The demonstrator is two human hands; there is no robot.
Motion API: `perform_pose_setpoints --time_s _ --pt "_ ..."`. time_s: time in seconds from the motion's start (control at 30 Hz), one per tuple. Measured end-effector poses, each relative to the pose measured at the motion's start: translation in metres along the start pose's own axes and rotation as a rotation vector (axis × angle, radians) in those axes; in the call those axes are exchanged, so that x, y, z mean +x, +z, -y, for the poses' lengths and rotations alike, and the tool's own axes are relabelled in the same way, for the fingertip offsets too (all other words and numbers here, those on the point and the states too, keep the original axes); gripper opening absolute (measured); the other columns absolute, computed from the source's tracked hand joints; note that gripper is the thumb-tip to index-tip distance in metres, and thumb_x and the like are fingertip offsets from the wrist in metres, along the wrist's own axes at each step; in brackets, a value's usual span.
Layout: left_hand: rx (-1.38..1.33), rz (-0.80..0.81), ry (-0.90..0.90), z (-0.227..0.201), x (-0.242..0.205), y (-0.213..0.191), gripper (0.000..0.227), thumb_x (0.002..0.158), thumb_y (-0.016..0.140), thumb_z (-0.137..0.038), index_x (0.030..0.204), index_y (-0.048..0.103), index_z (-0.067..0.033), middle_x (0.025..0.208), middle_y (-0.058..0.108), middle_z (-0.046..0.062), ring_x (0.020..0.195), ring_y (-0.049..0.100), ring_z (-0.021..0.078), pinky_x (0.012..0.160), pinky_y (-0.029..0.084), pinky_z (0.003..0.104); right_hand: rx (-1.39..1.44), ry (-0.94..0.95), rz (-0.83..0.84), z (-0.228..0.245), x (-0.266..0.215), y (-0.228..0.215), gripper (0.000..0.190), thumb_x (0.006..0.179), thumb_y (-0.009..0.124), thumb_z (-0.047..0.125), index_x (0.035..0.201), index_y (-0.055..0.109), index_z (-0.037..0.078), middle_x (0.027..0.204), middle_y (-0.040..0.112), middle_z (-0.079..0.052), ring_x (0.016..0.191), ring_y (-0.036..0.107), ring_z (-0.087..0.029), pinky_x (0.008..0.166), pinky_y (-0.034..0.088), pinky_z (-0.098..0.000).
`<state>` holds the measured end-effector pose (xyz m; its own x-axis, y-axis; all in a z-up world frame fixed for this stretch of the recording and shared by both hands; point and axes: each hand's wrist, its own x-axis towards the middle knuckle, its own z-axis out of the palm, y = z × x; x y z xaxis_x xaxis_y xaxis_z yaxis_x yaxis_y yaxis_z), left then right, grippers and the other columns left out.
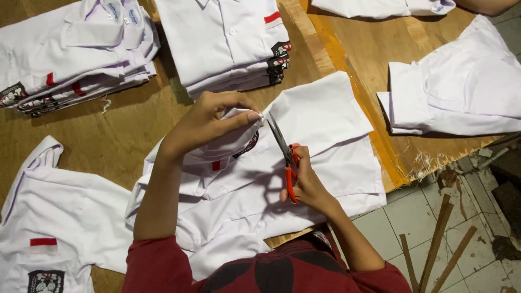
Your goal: Trimming loose threads, buttoning, and folding a white school shirt on a wooden work surface.
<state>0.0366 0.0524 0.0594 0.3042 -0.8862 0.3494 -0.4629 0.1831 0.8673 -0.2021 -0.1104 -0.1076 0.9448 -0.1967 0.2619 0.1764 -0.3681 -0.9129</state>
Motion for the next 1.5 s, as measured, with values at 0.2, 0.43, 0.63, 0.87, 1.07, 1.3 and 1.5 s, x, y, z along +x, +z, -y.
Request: perform_pose_setpoints --time_s 0.2,0.43,0.63,0.87,1.07,1.3,1.5 --pt "-0.101 0.052 -0.054 0.007 -0.001 0.001 0.007 0.096 0.075 -0.014 0.101 0.077 -0.0095 0.084 0.074 0.006 0.082 0.057 0.0093 0.077 0.052 0.032 0.006 -0.034 -0.067 -0.009 -0.002 -0.003 0.094 0.057 0.089 0.051 0.125 0.043 0.005 0.101 0.035 -0.005 0.083 0.038 -0.018 0.079 0.037 -0.0303" --pt "-0.255 0.082 -0.156 0.008 0.005 0.013 0.01 0.096 0.076 -0.016 0.101 0.078 -0.0077 0.078 0.068 0.001 0.078 0.054 0.0074 0.073 0.052 0.026 -0.019 -0.016 -0.113 0.009 0.004 -0.012 0.092 0.053 0.089 0.057 0.119 0.048 0.007 0.098 0.041 -0.004 0.073 0.043 -0.016 0.065 0.04 -0.0296" --pt "-0.365 0.048 -0.248 0.015 -0.002 0.022 0.013 0.096 0.076 -0.018 0.101 0.077 -0.0059 0.074 0.063 -0.002 0.071 0.052 0.0045 0.064 0.046 0.021 0.033 -0.01 -0.127 -0.013 -0.009 -0.001 0.086 0.055 0.088 0.056 0.117 0.052 0.007 0.096 0.044 -0.003 0.07 0.045 -0.016 0.062 0.041 -0.0284" --pt "-0.423 0.055 -0.271 0.01 0.002 0.025 0.013 0.095 0.077 -0.015 0.102 0.078 -0.0052 0.074 0.065 -0.002 0.072 0.054 0.004 0.066 0.046 0.019 0.039 0.019 -0.144 -0.002 -0.006 -0.002 0.076 0.059 0.089 0.046 0.116 0.055 0.007 0.095 0.046 -0.002 0.068 0.045 -0.014 0.062 0.042 -0.0287" --pt "-0.428 0.075 -0.25 0.014 0.002 0.029 0.013 0.094 0.077 -0.015 0.103 0.077 -0.0048 0.082 0.069 0.003 0.08 0.057 0.0084 0.074 0.051 0.024 0.042 0.031 -0.177 0.0 -0.006 -0.001 0.061 0.069 0.087 0.036 0.113 0.056 0.007 0.093 0.046 -0.001 0.066 0.045 -0.013 0.06 0.042 -0.0275" --pt "-0.41 0.103 -0.212 0.021 0.002 0.031 0.016 0.094 0.077 -0.014 0.106 0.077 -0.0036 0.091 0.072 0.006 0.09 0.062 0.0118 0.087 0.054 0.031 0.003 0.005 -0.223 0.004 -0.005 -0.002 0.053 0.074 0.086 0.032 0.111 0.059 0.007 0.088 0.047 -0.001 0.063 0.046 -0.013 0.057 0.042 -0.0271" --pt "-0.426 0.125 -0.191 0.02 0.004 0.032 0.012 0.096 0.074 -0.01 0.106 0.076 -0.0036 0.089 0.071 0.005 0.089 0.063 0.0112 0.087 0.054 0.03 0.013 0.019 -0.242 0.006 -0.005 -0.002 0.051 0.074 0.086 0.033 0.11 0.061 0.005 0.084 0.047 -0.002 0.064 0.046 -0.013 0.055 0.043 -0.0255"
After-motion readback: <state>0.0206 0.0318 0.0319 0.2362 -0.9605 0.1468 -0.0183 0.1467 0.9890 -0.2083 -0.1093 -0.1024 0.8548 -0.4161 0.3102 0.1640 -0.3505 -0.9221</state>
